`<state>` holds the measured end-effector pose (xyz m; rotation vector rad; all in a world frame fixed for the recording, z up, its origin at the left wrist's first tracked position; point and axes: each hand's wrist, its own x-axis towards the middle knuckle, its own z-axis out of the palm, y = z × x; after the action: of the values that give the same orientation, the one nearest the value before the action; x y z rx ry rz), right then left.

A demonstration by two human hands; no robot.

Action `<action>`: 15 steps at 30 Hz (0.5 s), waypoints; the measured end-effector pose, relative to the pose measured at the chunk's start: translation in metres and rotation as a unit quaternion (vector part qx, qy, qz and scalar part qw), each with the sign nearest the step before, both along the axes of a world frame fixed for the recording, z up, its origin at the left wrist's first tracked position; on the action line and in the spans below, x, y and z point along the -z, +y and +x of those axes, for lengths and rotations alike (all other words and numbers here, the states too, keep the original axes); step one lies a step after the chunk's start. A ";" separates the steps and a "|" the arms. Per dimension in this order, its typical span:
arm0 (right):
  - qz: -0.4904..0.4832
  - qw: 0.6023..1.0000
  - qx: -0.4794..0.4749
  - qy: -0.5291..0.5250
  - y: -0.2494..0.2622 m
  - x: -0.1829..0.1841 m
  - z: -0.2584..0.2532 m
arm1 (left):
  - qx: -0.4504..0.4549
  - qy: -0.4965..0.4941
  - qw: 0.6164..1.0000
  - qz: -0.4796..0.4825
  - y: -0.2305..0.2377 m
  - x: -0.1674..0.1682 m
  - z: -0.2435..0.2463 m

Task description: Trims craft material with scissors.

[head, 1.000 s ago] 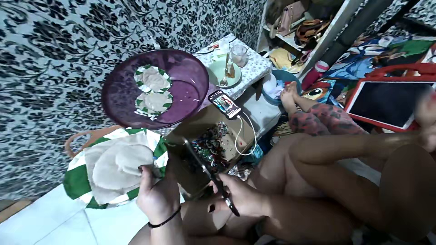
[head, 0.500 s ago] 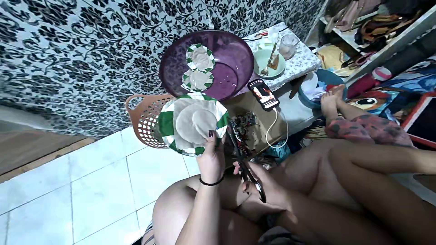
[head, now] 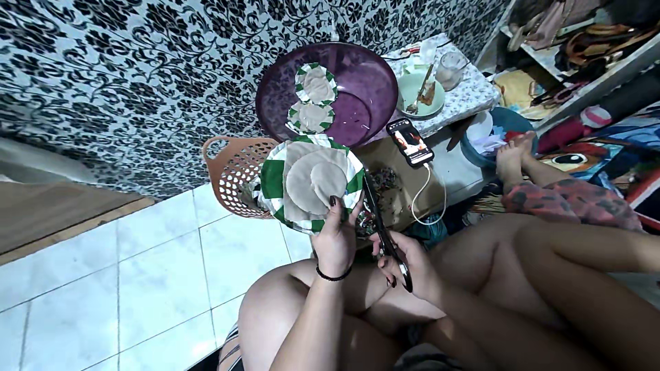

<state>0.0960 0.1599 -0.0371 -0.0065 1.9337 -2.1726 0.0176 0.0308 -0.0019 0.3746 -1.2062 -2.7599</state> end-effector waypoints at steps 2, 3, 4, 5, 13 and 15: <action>0.008 1.000 0.002 0.003 0.000 0.000 0.000 | 0.002 -0.001 1.000 -0.001 0.000 0.000 0.000; 0.013 1.000 0.002 0.009 0.000 0.001 0.001 | 0.003 -0.004 1.000 -0.001 0.000 0.000 0.001; 0.020 1.000 0.001 0.020 0.000 0.002 0.000 | 0.005 -0.008 1.000 -0.004 0.000 0.000 0.001; 0.029 0.999 -0.001 0.032 0.001 0.004 0.000 | 0.007 -0.012 1.000 -0.009 0.001 -0.001 0.002; 0.027 0.999 0.003 0.022 0.001 0.002 -0.001 | -0.001 -0.016 1.000 -0.016 0.004 -0.001 0.005; 0.022 1.000 0.005 0.019 0.001 0.001 -0.001 | -0.005 -0.011 1.000 -0.008 0.003 -0.001 0.004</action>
<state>0.0953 0.1610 -0.0381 -0.0299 2.0048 -2.1517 0.0220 0.0335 -0.0010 0.4086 -1.2260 -2.7439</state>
